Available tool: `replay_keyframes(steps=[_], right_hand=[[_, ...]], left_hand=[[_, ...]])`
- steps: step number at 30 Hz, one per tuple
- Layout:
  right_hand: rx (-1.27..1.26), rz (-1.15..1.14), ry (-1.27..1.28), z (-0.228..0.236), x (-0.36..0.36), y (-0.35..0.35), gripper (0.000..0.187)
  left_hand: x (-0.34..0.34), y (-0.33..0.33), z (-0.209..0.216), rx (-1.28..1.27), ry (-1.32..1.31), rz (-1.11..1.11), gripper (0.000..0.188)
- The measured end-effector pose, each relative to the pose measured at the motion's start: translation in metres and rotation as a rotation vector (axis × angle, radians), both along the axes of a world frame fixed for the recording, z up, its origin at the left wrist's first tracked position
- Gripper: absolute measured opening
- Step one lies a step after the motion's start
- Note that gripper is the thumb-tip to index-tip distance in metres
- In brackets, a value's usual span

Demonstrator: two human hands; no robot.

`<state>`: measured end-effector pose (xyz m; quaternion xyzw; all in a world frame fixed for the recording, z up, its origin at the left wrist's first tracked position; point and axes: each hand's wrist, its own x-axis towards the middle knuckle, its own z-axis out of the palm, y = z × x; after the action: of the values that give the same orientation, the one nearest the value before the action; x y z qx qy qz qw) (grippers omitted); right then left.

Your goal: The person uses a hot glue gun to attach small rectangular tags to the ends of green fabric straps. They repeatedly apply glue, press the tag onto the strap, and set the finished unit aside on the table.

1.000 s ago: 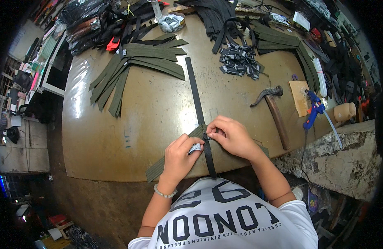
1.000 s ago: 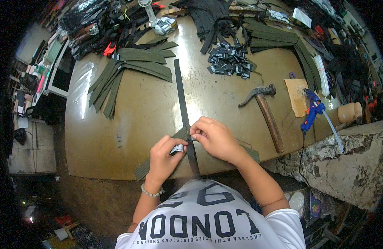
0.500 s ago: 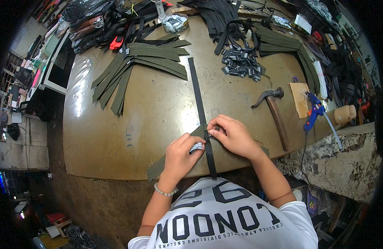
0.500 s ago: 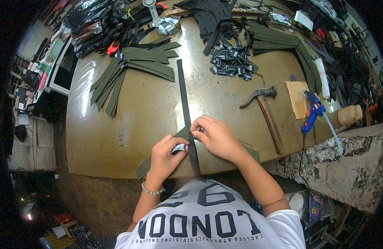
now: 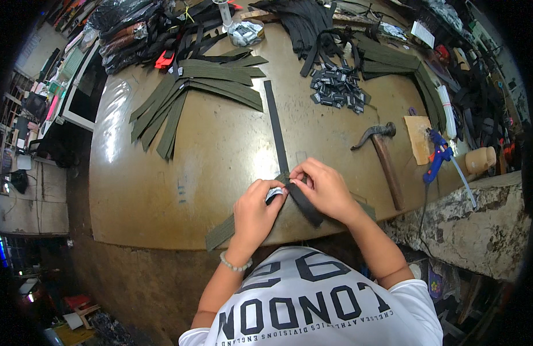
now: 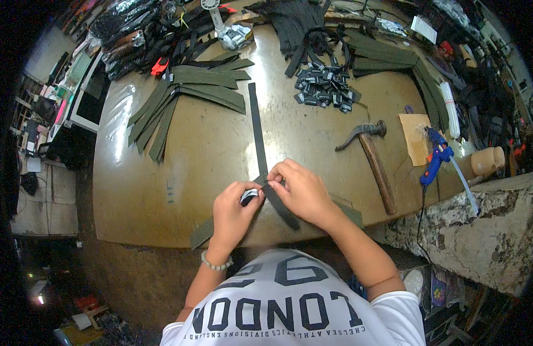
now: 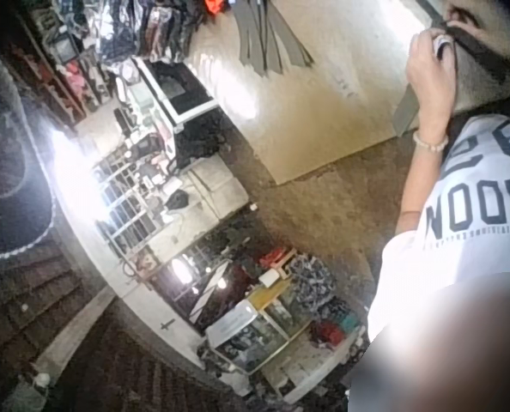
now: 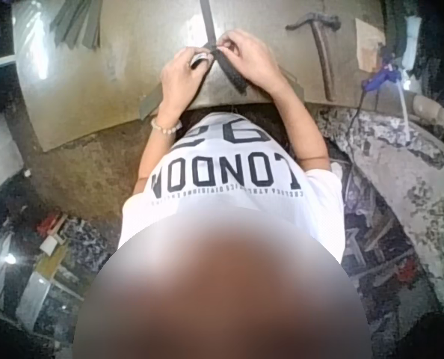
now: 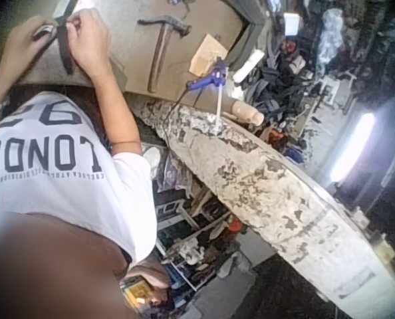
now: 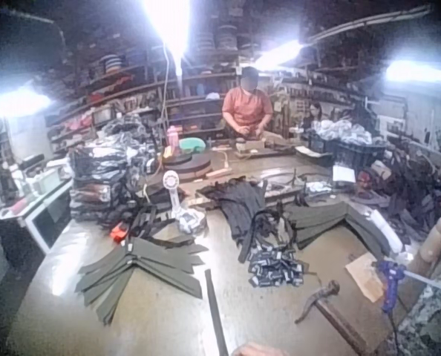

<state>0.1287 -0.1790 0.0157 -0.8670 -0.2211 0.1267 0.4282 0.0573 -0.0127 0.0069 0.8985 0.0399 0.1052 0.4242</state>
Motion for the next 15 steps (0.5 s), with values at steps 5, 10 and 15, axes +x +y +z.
replay_keyframes(steps=[5,10,15], right_hand=[[0.083,0.13,0.12,0.009,0.01,-0.005,0.02],[0.072,0.361,-0.033,0.013,0.047,0.0,0.024],[0.235,0.207,0.212,-0.004,0.069,0.018,0.015]], left_hand=[[0.005,-0.002,0.003,0.033,0.098,0.058,0.025],[0.006,-0.004,0.01,0.061,0.129,0.059,0.034],[0.006,-0.003,0.011,0.077,0.221,0.055,0.036]])
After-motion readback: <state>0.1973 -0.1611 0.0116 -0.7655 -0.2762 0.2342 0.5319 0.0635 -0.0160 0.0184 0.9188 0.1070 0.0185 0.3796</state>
